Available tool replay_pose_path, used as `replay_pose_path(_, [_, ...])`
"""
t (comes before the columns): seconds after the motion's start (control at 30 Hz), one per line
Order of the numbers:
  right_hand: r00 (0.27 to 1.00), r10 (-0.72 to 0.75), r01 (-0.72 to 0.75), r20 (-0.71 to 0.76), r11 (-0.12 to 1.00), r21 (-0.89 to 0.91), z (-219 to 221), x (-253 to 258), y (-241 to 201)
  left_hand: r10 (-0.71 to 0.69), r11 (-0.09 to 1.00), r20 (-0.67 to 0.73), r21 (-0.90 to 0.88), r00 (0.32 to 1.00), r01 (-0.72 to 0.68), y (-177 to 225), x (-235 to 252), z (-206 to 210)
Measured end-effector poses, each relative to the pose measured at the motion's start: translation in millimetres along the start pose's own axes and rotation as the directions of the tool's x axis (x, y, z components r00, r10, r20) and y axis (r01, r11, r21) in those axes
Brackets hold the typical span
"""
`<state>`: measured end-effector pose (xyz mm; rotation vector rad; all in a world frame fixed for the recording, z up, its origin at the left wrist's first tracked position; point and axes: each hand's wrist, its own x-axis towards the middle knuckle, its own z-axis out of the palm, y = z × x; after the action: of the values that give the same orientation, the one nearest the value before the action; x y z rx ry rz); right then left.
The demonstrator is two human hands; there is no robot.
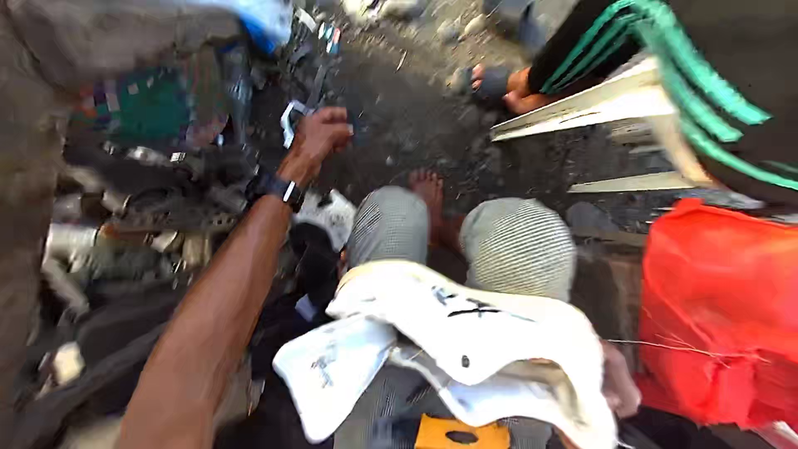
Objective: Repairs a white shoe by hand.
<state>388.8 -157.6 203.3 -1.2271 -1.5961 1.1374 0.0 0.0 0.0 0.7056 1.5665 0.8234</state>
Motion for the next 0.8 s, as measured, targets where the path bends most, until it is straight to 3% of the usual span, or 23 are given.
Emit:
replay_pose_path(0.07, [0.989,-0.133,0.124,-0.07,0.986,-0.116,-8,-14,10,-0.186,0.968,-0.045,0.165,0.982,0.191,94,-38,47])
replay_pose_path(0.1, [0.979,-0.172,0.158,-0.108,0.979,-0.131,-5,-14,12,-0.012,0.979,0.076,0.204,0.997,-0.004,98,-46,51])
replay_pose_path(0.13, [0.972,-0.195,0.18,-0.131,0.977,-0.118,-3,-13,14,0.156,0.962,0.2,0.191,0.967,-0.195,97,-42,52])
replay_pose_path(0.2, [0.963,-0.228,0.216,-0.145,0.972,-0.096,-1,-12,19,0.3,0.912,0.352,0.166,0.886,-0.375,116,-37,64])
replay_pose_path(0.27, [0.96,-0.236,0.227,-0.148,0.971,-0.076,0,-18,22,0.358,0.861,0.445,0.181,0.821,-0.474,142,-44,82])
replay_pose_path(0.47, [0.947,-0.264,0.272,-0.181,0.962,0.016,2,-22,29,0.372,0.886,0.399,0.117,0.838,-0.449,259,-67,190])
replay_pose_path(0.7, [0.941,-0.274,0.283,-0.198,0.959,0.019,3,-26,34,0.531,0.832,0.401,-0.077,0.747,-0.55,360,-67,302])
replay_pose_path(0.8, [0.942,-0.273,0.281,-0.197,0.96,0.014,2,-27,33,0.521,0.847,0.27,-0.052,0.81,-0.528,379,-49,348])
